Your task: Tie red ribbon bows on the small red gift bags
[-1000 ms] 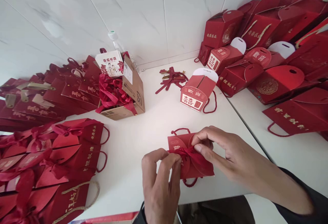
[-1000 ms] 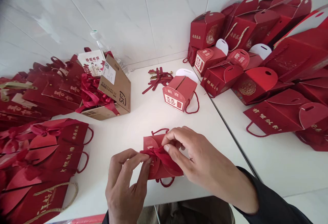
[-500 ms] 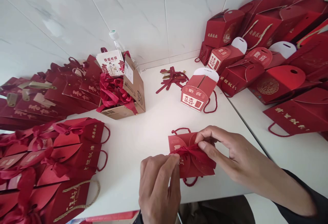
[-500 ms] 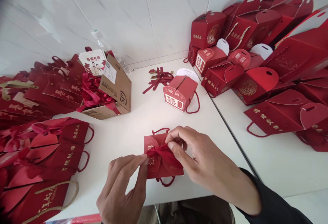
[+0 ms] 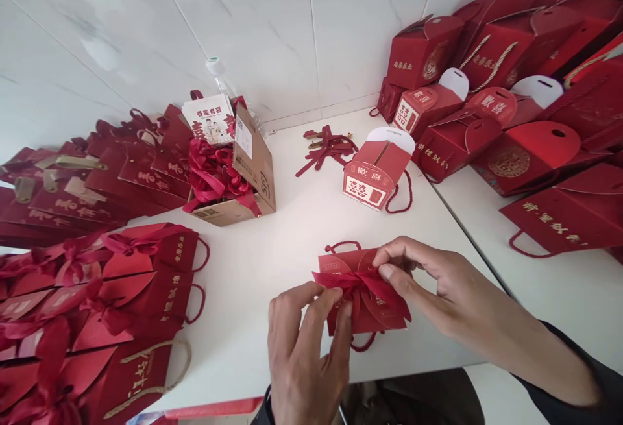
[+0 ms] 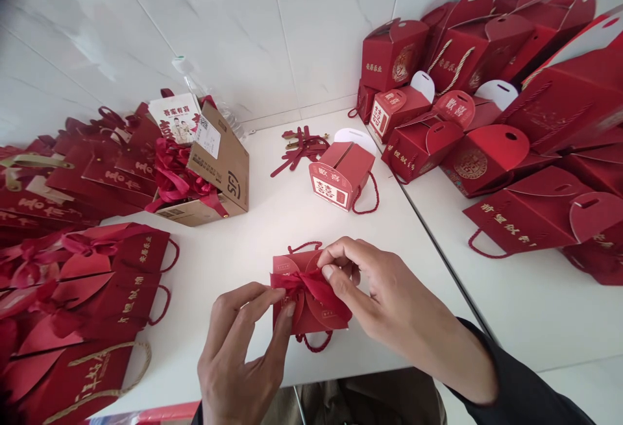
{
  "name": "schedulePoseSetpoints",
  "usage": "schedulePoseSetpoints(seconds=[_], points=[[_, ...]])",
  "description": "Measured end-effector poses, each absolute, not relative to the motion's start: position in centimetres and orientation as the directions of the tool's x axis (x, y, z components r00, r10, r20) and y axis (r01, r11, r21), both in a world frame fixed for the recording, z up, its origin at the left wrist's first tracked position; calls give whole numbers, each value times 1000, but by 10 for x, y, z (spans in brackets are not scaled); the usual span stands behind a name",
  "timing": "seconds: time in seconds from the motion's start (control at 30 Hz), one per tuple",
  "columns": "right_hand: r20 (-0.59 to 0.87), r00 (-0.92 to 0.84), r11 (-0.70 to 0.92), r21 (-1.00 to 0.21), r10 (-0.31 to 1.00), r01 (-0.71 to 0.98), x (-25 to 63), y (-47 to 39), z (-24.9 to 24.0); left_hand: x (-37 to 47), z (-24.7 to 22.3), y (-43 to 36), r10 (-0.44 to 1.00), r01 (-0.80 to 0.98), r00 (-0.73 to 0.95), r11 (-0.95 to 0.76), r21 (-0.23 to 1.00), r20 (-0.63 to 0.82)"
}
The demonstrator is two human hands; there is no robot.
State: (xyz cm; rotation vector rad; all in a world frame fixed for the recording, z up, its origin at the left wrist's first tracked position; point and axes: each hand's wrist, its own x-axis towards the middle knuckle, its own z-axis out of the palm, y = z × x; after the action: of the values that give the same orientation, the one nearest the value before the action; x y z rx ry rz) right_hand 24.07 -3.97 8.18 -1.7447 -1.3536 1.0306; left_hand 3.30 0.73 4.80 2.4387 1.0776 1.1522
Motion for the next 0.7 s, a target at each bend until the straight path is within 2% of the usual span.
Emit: schedulePoseSetpoints(seconds=[0.2, 0.5, 0.7], points=[[-177, 134, -218, -879, 975, 423, 239, -38, 83, 41, 48, 11, 725, 529, 386, -680, 507, 570], [-200, 151, -245, -881, 968, 404, 242, -39, 83, 35, 53, 7, 721, 491, 433, -692, 530, 540], [-215, 220, -288, -872, 952, 396, 248, -40, 78, 28, 52, 0, 804, 549, 343, -592, 590, 486]])
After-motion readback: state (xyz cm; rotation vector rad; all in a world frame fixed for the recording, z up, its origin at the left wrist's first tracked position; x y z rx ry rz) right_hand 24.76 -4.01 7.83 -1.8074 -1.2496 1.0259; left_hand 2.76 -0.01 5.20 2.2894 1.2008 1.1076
